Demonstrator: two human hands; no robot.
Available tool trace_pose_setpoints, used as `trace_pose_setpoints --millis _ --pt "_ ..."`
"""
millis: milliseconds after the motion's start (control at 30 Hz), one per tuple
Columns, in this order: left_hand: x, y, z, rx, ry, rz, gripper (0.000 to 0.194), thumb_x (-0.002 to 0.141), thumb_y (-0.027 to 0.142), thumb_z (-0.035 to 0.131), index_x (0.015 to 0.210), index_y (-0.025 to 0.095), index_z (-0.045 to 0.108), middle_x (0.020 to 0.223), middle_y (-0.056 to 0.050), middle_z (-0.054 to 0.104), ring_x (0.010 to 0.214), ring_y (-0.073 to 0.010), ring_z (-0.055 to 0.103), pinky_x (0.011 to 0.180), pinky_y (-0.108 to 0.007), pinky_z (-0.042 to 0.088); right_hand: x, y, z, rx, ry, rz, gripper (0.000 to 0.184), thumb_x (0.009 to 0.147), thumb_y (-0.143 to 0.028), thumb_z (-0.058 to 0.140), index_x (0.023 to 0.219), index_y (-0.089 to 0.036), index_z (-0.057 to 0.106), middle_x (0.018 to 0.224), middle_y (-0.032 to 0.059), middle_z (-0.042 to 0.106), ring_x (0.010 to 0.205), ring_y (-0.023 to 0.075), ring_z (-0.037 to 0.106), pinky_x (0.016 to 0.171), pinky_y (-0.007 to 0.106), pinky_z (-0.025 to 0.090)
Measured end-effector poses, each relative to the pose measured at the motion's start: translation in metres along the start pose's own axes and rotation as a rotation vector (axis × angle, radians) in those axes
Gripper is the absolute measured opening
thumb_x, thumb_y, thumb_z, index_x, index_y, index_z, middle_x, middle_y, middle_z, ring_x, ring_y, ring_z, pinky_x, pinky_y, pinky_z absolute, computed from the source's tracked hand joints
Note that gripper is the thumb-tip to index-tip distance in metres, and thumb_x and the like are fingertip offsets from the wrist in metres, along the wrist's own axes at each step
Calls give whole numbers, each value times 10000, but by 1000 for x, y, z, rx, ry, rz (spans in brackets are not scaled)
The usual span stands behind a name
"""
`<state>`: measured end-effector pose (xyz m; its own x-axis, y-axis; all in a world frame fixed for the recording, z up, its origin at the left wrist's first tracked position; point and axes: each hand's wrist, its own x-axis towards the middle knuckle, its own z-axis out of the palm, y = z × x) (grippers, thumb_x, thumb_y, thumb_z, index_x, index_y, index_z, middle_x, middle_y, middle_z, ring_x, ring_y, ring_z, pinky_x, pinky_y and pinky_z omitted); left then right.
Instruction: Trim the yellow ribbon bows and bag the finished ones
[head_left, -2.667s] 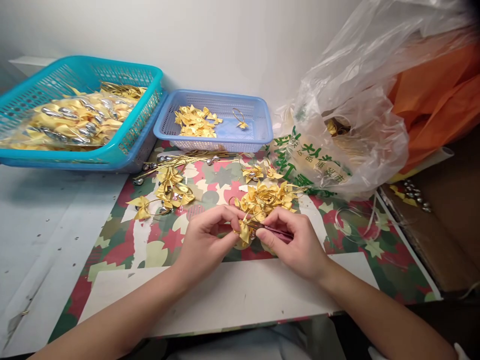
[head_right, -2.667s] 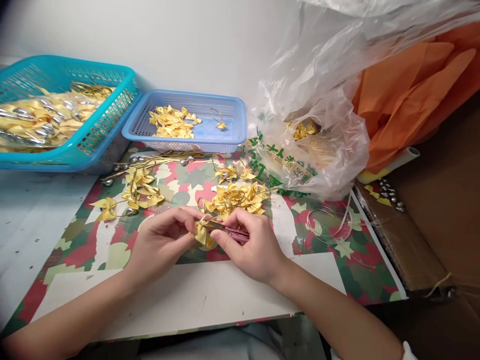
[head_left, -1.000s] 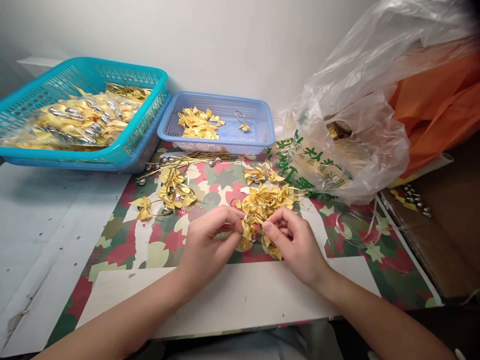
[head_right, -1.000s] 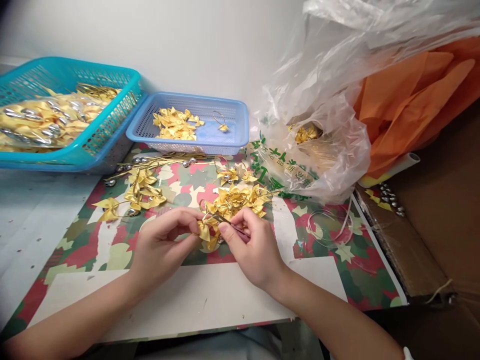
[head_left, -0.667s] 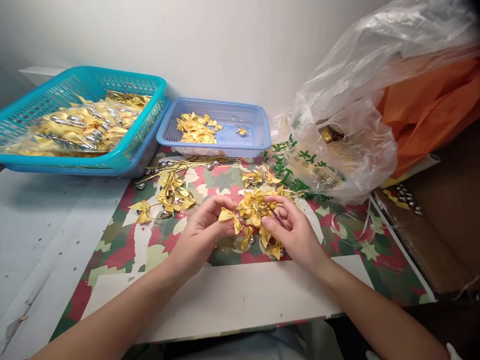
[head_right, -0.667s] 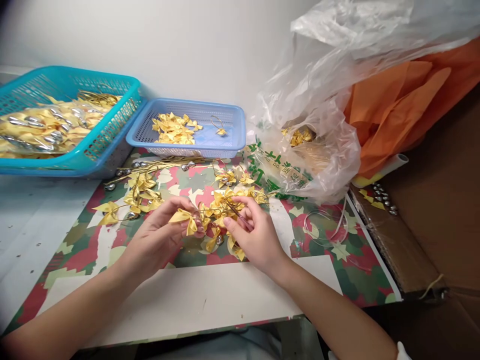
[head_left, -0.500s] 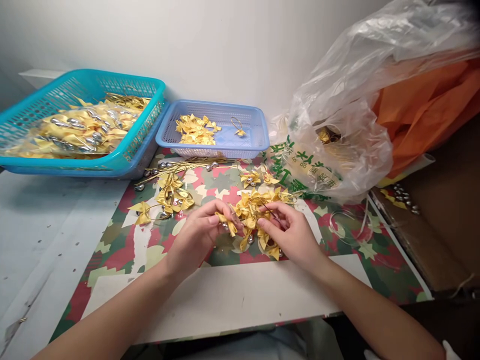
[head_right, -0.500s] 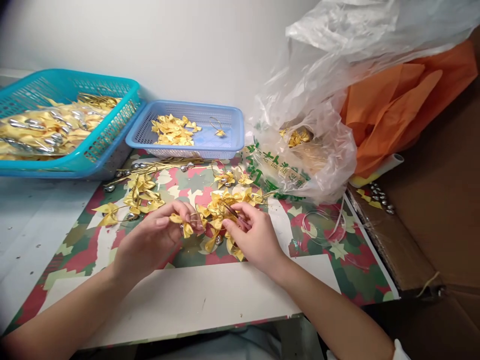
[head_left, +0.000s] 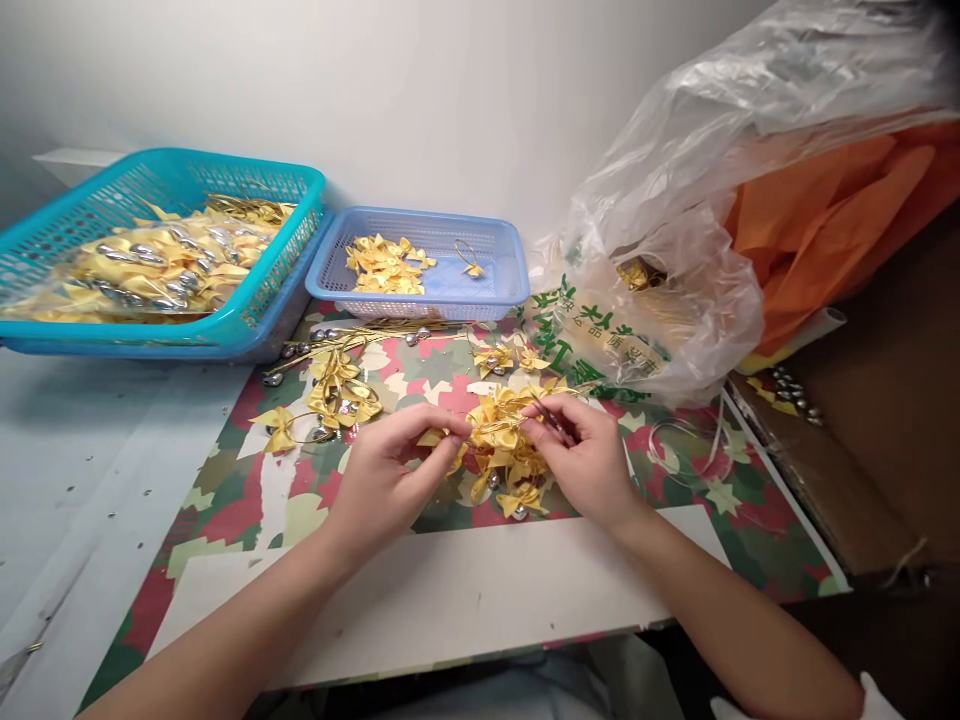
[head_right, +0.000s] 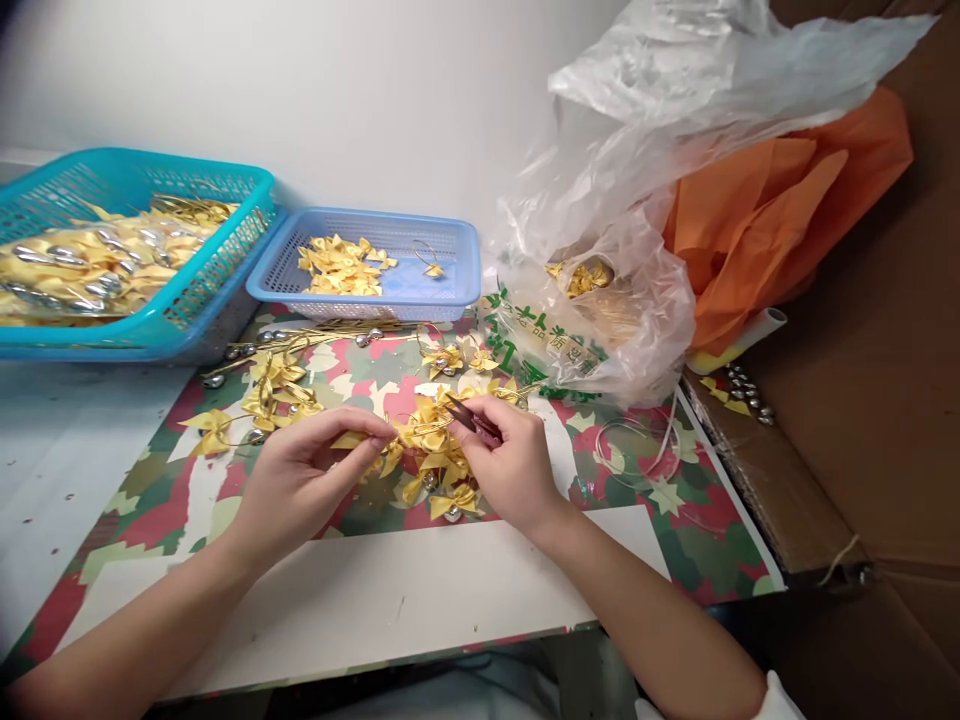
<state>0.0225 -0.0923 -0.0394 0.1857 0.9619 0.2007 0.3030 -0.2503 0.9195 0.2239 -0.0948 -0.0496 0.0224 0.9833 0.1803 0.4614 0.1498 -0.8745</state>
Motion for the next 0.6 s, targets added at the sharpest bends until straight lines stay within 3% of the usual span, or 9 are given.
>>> trace_pose_setpoints --millis 100,267,600 --pt "1 1 0 61 73 25 108 823 198 614 809 219 719 786 -26 728 715 -168 675 563 -236 518 0 -5 -2 82 51 12 102 812 -289 630 766 -198 639 598 -43 482 525 90 384 492 224 321" --pt "2 2 1 83 96 44 114 827 198 607 810 224 717 781 -15 724 703 -162 667 577 -241 521 -1 -7 -2 127 75 -16 97 818 -292 626 781 -202 628 630 -38 505 531 86 382 497 226 322" --pt "6 4 2 -69 -5 -5 119 829 235 622 815 178 725 808 -53 727 744 -163 667 609 -227 538 2 -3 -2 156 -107 43 85 813 -261 619 788 -190 579 598 -59 423 531 81 374 486 209 300"
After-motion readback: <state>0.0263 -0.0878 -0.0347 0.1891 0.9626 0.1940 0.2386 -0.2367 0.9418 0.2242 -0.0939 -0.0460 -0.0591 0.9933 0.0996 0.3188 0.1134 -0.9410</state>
